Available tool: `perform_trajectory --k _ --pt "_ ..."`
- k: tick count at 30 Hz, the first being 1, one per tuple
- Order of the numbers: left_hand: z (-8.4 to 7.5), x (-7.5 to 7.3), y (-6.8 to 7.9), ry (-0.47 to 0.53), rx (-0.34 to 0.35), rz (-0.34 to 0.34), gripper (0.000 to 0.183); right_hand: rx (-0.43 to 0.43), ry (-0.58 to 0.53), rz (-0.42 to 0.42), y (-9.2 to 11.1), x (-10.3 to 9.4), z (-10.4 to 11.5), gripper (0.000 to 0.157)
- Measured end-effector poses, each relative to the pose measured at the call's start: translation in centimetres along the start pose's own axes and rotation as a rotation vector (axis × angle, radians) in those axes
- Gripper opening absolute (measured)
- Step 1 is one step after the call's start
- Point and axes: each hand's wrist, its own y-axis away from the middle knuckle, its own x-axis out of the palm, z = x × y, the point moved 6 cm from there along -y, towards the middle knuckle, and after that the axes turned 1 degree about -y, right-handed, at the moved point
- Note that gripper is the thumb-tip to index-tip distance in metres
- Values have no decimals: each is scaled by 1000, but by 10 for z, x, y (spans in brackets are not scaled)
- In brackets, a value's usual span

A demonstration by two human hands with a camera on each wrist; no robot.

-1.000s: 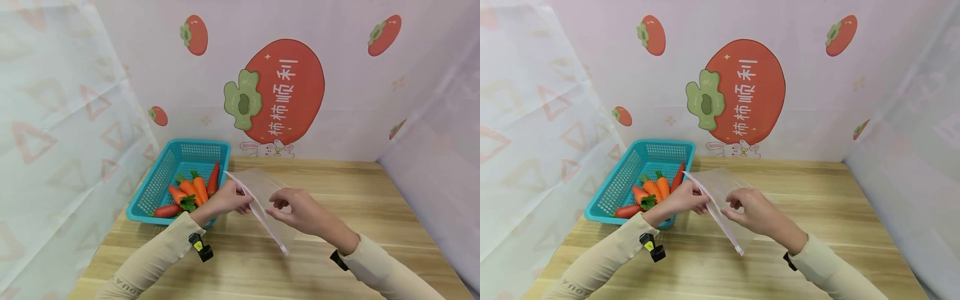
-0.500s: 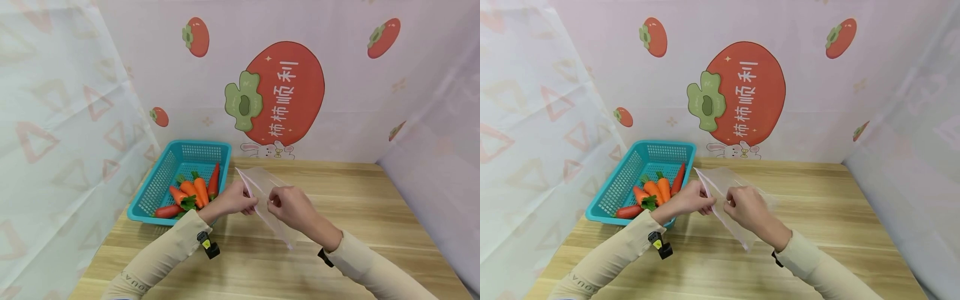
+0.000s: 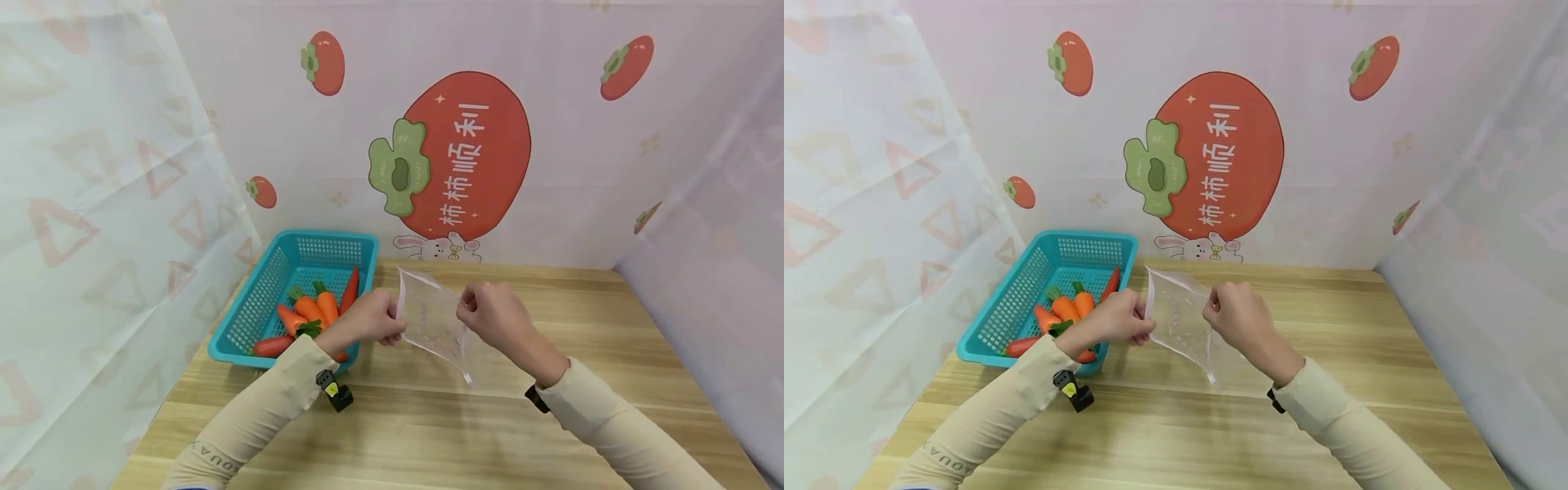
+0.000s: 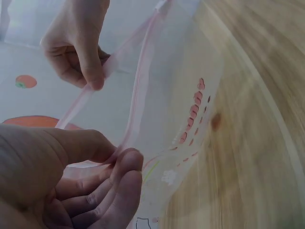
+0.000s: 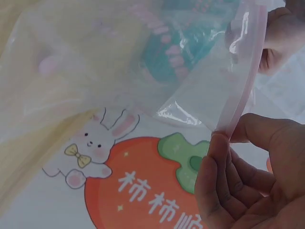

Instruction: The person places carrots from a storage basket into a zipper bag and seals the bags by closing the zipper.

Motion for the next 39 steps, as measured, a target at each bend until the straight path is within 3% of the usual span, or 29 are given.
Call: perform_trajectory --k 5,16,28,39 --pt "4 -7 3 -38 -8 -15 33 13 15 -20 -4 -10 -6 13" --pt "17 -23 6 -11 -14 -3 26 91 23 3 -11 -37 -20 11" --pt "20 -31 12 12 -14 71 28 116 52 34 -12 -49 -26 10" --pt "7 -31 12 31 12 -26 21 83 31 89 -17 -45 -7 15"
